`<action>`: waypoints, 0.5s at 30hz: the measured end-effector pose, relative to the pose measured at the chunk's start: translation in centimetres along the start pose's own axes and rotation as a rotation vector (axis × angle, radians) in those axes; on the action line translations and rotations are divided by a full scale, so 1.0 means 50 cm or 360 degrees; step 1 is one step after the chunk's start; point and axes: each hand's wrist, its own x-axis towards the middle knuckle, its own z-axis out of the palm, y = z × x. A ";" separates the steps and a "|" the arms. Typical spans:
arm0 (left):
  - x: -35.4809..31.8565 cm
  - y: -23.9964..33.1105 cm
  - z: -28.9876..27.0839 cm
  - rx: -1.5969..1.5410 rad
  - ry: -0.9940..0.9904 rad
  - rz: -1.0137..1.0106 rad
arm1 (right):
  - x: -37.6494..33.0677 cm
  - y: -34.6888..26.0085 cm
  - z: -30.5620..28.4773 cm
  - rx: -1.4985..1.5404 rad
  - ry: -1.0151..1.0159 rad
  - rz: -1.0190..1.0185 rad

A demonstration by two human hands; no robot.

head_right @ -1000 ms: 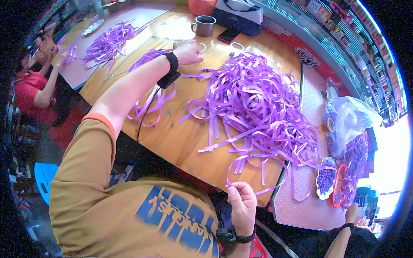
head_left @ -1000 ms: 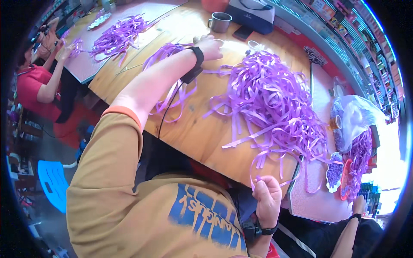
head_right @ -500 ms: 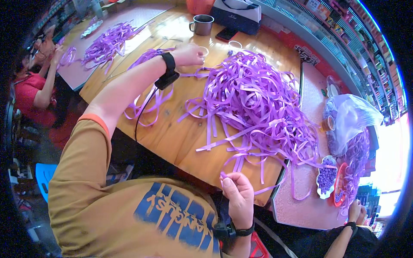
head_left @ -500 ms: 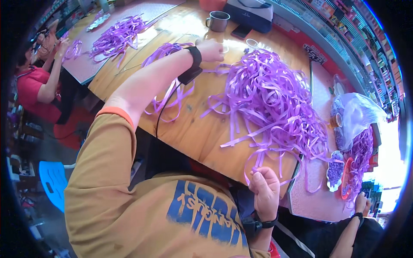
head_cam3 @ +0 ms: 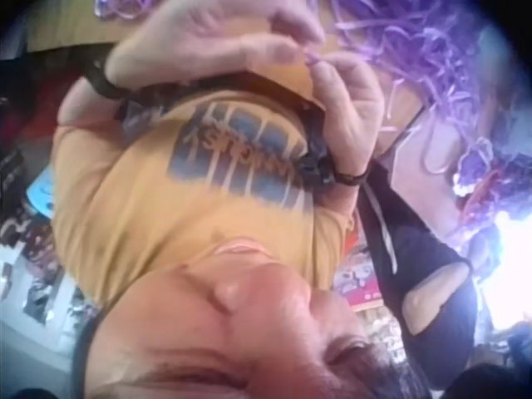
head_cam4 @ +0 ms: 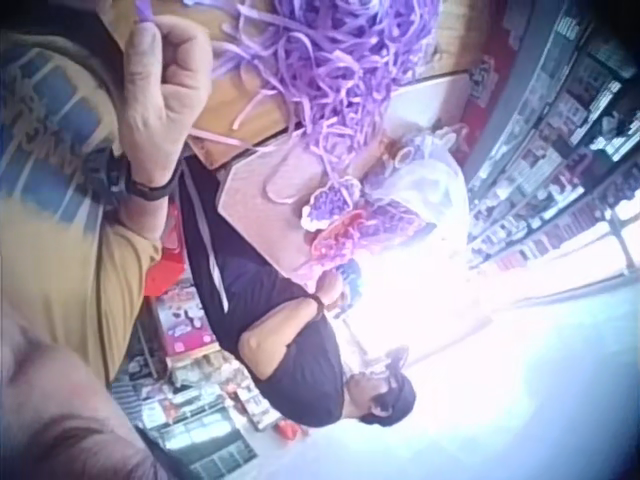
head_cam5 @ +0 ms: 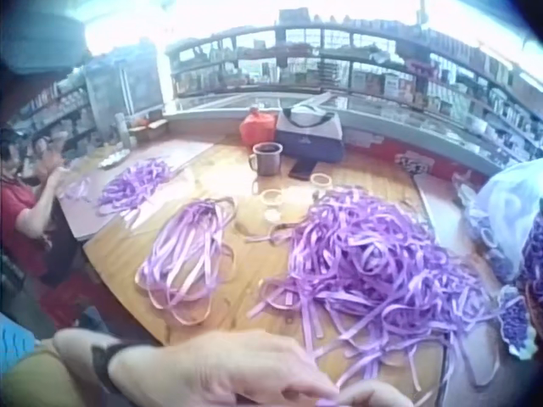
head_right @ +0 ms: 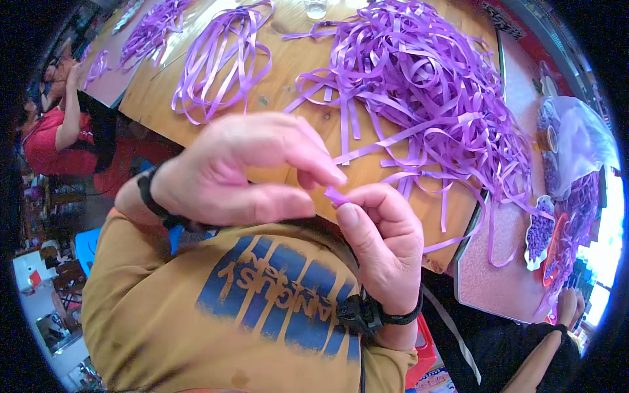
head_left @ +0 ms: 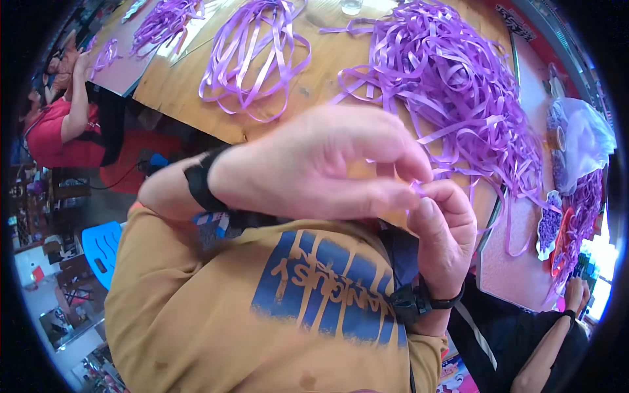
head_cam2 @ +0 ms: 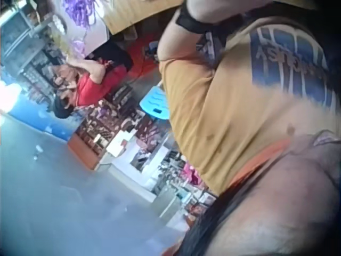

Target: Processing and organizing a pile of purple ribbons on a wooden workbench.

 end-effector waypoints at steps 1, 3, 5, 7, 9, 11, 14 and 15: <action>-0.008 0.000 0.016 -0.0067 0.0064 -0.0073 | -0.002 0.001 0.002 0.0016 -0.0015 0.0025; -0.017 -0.023 0.034 -0.0018 0.0072 -0.0027 | -0.007 0.008 0.001 0.0025 -0.0024 0.0051; -0.023 -0.030 0.042 0.0032 0.0074 0.0023 | -0.014 0.010 0.001 0.0036 -0.0028 0.0069; -0.027 -0.030 0.044 -0.0036 0.0064 -0.0187 | -0.017 0.011 0.005 -0.0080 0.0020 0.0014; -0.027 -0.034 0.050 -0.0090 0.0082 -0.0212 | -0.019 0.015 0.016 -0.0214 0.0157 -0.0126; -0.030 -0.041 0.059 -0.0094 0.0133 -0.0198 | -0.018 0.022 0.013 -0.0347 0.0283 -0.0259; -0.027 -0.046 0.067 0.0067 0.0196 -0.0073 | -0.012 0.032 -0.004 -0.0943 0.0254 -0.0637; -0.027 -0.049 0.067 0.0067 0.0197 -0.0076 | -0.012 0.030 -0.001 -0.0959 0.0281 -0.0623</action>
